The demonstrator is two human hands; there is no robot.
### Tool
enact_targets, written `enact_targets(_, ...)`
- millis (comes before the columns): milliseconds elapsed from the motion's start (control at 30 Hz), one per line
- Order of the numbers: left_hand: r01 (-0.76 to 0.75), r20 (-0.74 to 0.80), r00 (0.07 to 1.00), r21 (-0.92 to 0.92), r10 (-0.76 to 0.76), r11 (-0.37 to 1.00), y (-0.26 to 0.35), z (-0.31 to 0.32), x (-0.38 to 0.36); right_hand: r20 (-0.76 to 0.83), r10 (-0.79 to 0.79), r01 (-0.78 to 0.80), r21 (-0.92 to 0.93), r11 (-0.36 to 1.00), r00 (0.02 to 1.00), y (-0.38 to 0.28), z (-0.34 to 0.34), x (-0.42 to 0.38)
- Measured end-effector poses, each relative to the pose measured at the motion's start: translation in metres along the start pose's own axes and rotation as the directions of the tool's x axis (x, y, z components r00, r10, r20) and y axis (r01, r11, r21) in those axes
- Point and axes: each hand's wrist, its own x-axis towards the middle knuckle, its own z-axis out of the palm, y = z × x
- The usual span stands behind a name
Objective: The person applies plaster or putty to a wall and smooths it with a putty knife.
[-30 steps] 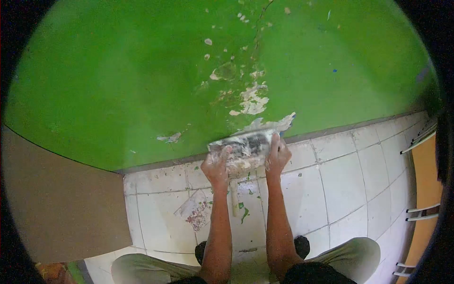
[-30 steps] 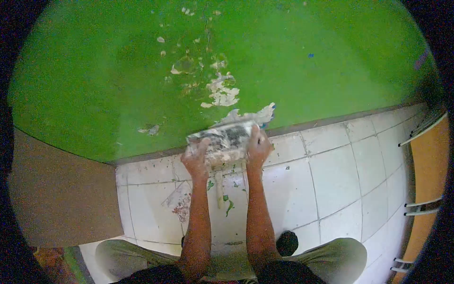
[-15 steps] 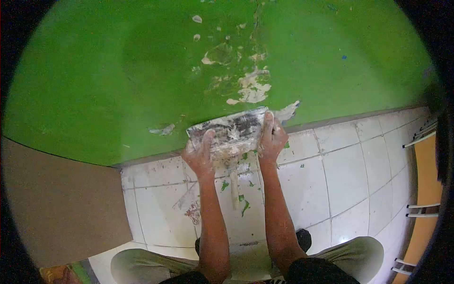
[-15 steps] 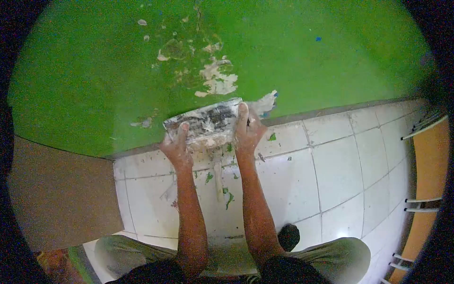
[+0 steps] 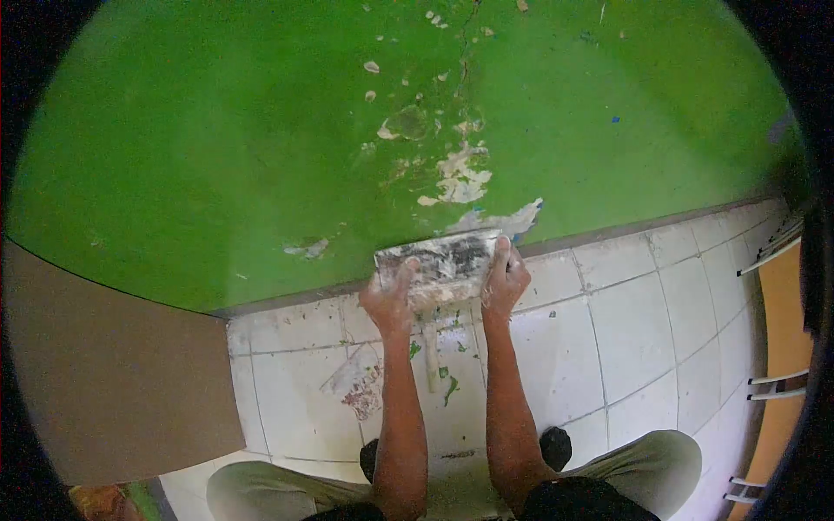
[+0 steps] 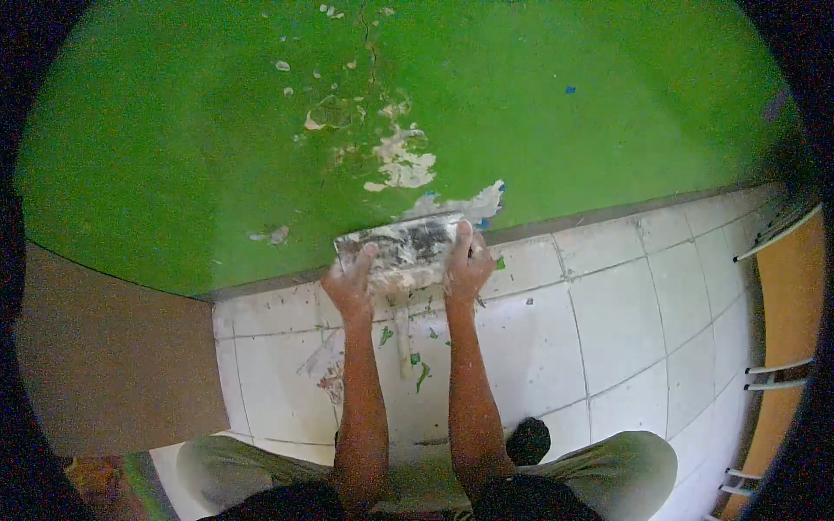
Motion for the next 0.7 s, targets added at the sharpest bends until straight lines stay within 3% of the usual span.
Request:
enact_targets(67,0.225,0.003,0.974,-0.123,-0.227,0.966,0.021,0.0,-0.009,0.041,-0.109,0.112,-0.071,0.991,0.993,-0.013,0.002,0.007)
enact_targets(100,0.208,-0.046,0.976,-0.058,-0.211,0.976,0.024,-0.007,0.003,0.113,-0.217,0.232,-0.148,0.961,0.97,-0.038,0.006,0.009)
enact_targets(133,0.237,-0.042,0.97,-0.031,-0.238,0.971,0.035,-0.013,0.001,0.114,-0.184,0.202,-0.175,0.964,0.976,-0.037,0.003,-0.003)
enact_targets(200,0.176,-0.023,0.984,-0.065,-0.178,0.982,0.063,-0.004,0.014,0.079,-0.095,0.097,-0.023,0.995,0.992,-0.044,0.013,0.001)
enact_targets(267,0.09,0.027,0.996,-0.086,-0.087,0.992,0.038,-0.009,0.009,0.051,-0.156,0.156,0.003,0.988,0.986,-0.044,0.006,-0.003)
enact_targets(333,-0.064,0.029,0.998,0.191,0.059,0.979,0.027,0.003,-0.002,0.033,-0.051,0.053,-0.056,0.997,0.998,-0.013,-0.008,0.0)
enact_targets(367,-0.097,-0.108,0.991,-0.155,0.081,0.983,0.015,0.016,-0.004,0.042,-0.115,0.117,-0.032,0.993,0.992,-0.005,-0.007,0.004)
enact_targets(400,-0.104,-0.114,0.99,-0.16,0.086,0.982,0.021,0.016,0.008,0.045,-0.123,0.125,-0.027,0.992,0.991,-0.017,0.003,0.012)
enact_targets(467,0.16,-0.077,0.982,-0.118,-0.17,0.98,0.055,-0.009,0.014,0.124,-0.295,0.317,-0.231,0.92,0.947,-0.051,0.017,0.011)
enact_targets(500,0.281,0.007,0.959,-0.148,-0.283,0.948,0.093,-0.009,0.011,0.154,-0.187,0.214,-0.188,0.959,0.97,-0.055,0.016,0.007)
enact_targets(533,0.271,0.014,0.962,-0.156,-0.272,0.95,0.086,-0.005,0.015,0.146,-0.199,0.223,-0.18,0.958,0.969,-0.055,0.016,0.011)
enact_targets(600,0.29,-0.08,0.956,0.106,-0.283,0.951,0.051,-0.01,0.017,0.134,-0.122,0.147,-0.194,0.97,0.983,-0.049,0.01,0.003)
enact_targets(633,-0.071,-0.071,0.995,-0.019,0.07,0.997,0.015,-0.006,0.013,0.098,-0.031,0.044,-0.128,0.991,0.995,-0.029,0.003,0.002)
enact_targets(700,-0.085,-0.081,0.993,-0.04,0.082,0.996,-0.002,-0.006,0.007,0.064,-0.13,0.137,-0.106,0.985,0.989,-0.024,0.005,0.006)
